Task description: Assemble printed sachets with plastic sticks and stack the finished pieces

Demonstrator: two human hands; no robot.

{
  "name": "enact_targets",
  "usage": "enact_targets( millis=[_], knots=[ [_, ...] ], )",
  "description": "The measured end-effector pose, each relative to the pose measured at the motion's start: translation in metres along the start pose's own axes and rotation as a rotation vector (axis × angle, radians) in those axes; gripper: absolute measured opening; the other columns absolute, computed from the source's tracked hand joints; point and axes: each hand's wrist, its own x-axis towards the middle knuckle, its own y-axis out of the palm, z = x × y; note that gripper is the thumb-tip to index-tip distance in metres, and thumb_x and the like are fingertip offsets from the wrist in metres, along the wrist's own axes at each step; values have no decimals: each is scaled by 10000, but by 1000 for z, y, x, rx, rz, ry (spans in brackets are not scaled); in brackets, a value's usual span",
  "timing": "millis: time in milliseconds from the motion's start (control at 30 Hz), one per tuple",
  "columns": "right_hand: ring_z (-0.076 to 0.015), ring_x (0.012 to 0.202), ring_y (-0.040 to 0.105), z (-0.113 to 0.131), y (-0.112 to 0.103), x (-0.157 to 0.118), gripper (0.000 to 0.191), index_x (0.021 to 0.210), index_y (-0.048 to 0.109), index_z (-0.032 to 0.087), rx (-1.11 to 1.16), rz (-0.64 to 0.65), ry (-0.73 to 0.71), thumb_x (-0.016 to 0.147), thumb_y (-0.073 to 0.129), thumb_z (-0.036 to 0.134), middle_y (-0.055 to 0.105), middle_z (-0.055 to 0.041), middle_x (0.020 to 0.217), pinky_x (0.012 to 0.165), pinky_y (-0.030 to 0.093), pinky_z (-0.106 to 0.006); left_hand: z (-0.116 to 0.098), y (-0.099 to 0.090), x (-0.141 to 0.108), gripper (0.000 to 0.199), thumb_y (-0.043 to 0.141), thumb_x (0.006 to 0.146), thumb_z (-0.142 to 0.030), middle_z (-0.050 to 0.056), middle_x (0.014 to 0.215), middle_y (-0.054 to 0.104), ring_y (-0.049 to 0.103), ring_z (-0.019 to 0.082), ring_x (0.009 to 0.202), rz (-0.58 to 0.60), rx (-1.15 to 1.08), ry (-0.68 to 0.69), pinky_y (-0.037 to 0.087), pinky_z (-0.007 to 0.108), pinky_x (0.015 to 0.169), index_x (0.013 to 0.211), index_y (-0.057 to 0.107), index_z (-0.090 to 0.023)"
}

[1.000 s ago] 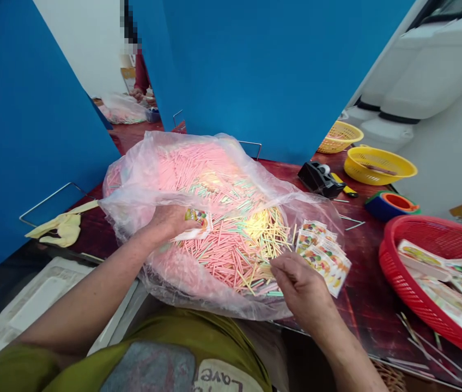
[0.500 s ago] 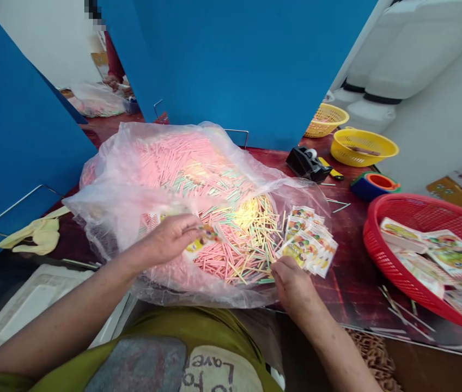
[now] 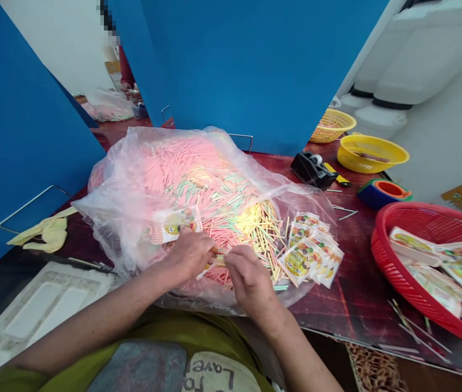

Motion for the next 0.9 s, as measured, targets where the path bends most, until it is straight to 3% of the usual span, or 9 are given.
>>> enact_targets(
  millis=[133,267,467,533,600,667,733,833,900],
  knots=[
    [-165,850,592,4,-33,5,221,944,593,227,-106,-192,-64,802,542,65,600,-55,890,728,515,-311,7,-15,-2,302,511,844,-322,-12,574,541,502,123,597,52,-315,116,311,247,620,591,563,-165],
    [-174,872,599,7,-41,9,259,983,589,200,-242,-222,-243,784,554,40,595,-77,929,731,535,-314,11,-28,-6,379,437,897,-377,-21,598,512,464,99,599,75,-392,250,294,223,590,613,539,-148],
    [-156,969,596,17,-45,12,330,1082,564,166,-204,112,-364,813,449,13,594,-100,1026,796,542,-262,6,-29,-14,342,363,938,-342,18,787,627,544,143,795,40,-238,401,314,287,780,781,602,-154],
    [-140,972,593,26,-54,15,346,1131,530,172,-145,234,-340,835,423,30,590,-94,1034,778,545,-237,5,-25,-17,268,381,936,-306,26,892,662,563,155,880,10,-290,469,293,315,860,929,614,-174],
    [-158,1046,566,36,-68,15,375,1208,479,162,-192,277,-311,853,418,56,567,-120,1114,803,541,-252,6,-20,-19,243,396,932,-270,36,998,669,570,155,950,-87,-400,532,268,330,924,1056,589,-192],
    [-202,1142,515,46,-80,12,422,1275,434,140,-335,211,-282,857,436,83,524,-155,1217,872,517,-301,8,-15,-20,258,403,928,-252,53,1074,658,570,157,1000,-239,-513,575,258,338,962,1120,568,-200],
    [-231,1153,507,56,-84,7,446,1298,428,128,-469,44,-229,853,447,99,530,-164,1224,899,495,-338,8,-11,-20,276,408,924,-256,67,1100,653,573,163,1016,-373,-593,602,270,346,973,1151,558,-207],
    [-219,962,597,66,-72,-1,436,1297,435,154,-506,-134,-156,862,458,154,626,-117,1021,791,518,-346,-2,-6,-16,282,422,915,-273,71,1085,663,585,176,995,-474,-605,638,273,371,982,1150,566,-217],
    [-194,836,616,64,-60,-6,445,1301,422,186,-491,-143,-154,860,473,152,645,-74,913,721,516,-332,-12,-2,-13,293,421,912,-284,66,1064,672,590,178,976,-486,-564,661,277,377,976,1164,558,-221]
  ],
)
